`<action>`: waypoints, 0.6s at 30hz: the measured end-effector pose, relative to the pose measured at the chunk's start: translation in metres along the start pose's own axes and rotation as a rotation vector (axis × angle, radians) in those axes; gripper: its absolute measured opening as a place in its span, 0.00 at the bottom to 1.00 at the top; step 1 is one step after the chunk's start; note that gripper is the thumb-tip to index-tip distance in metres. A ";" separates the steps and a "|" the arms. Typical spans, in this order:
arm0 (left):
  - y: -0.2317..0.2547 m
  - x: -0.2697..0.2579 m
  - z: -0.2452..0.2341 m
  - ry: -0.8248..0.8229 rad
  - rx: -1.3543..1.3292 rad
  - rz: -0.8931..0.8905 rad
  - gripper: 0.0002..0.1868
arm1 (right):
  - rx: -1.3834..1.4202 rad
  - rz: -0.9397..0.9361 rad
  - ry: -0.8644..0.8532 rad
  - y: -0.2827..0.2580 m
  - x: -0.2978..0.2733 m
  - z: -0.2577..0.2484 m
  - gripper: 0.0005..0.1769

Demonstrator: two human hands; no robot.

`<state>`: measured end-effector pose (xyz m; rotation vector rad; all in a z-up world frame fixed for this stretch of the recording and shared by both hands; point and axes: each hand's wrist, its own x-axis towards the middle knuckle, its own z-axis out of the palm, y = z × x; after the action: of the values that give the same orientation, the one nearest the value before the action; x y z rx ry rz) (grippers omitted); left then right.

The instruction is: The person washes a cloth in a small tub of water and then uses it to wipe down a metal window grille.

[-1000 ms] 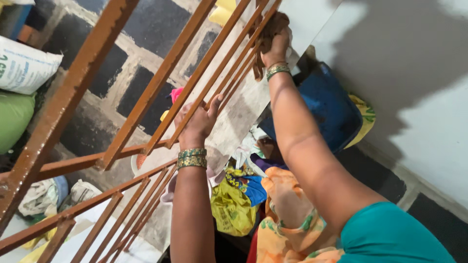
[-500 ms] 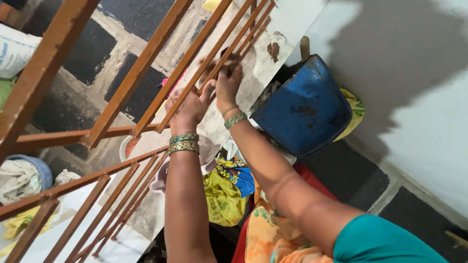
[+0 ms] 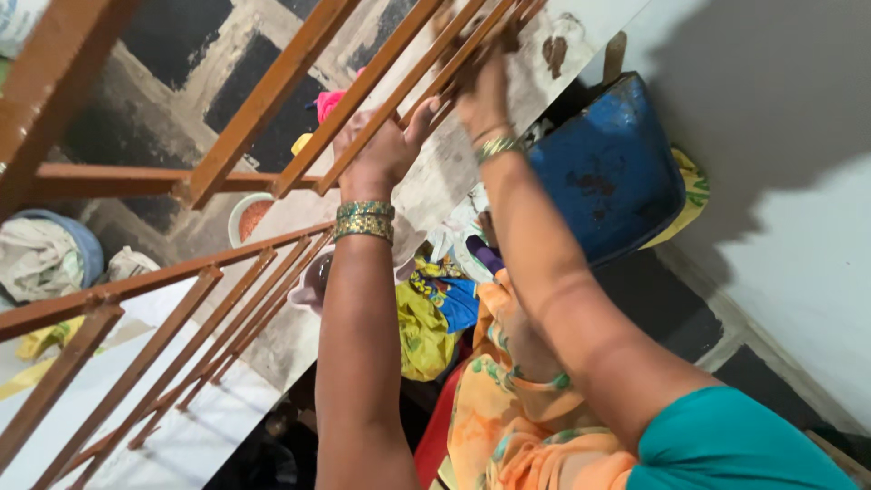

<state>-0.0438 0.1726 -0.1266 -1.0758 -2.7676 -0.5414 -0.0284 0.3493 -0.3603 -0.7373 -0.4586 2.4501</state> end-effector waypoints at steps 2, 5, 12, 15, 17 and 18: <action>0.000 0.003 -0.002 -0.166 -0.014 -0.120 0.38 | 0.081 0.161 0.008 0.048 -0.045 0.006 0.16; 0.007 0.005 -0.009 -0.422 0.027 -0.295 0.41 | -0.585 -0.157 -0.086 0.119 -0.114 0.011 0.25; -0.001 -0.008 0.001 -0.116 -0.010 -0.080 0.36 | -0.337 -0.100 -0.160 0.141 -0.173 0.033 0.24; -0.008 -0.008 0.013 -0.297 -0.023 -0.233 0.35 | -0.390 -0.186 -0.201 0.129 -0.197 0.038 0.29; -0.010 -0.008 0.015 -0.338 -0.114 -0.291 0.35 | -0.430 -0.233 -0.208 0.113 -0.204 0.037 0.32; -0.010 -0.008 0.014 -0.379 -0.205 -0.345 0.36 | -0.390 -0.168 -0.295 0.101 -0.205 0.033 0.28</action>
<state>-0.0447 0.1660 -0.1443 -0.8040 -3.3246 -0.7438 0.0578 0.1444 -0.2969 -0.4588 -1.0891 2.3410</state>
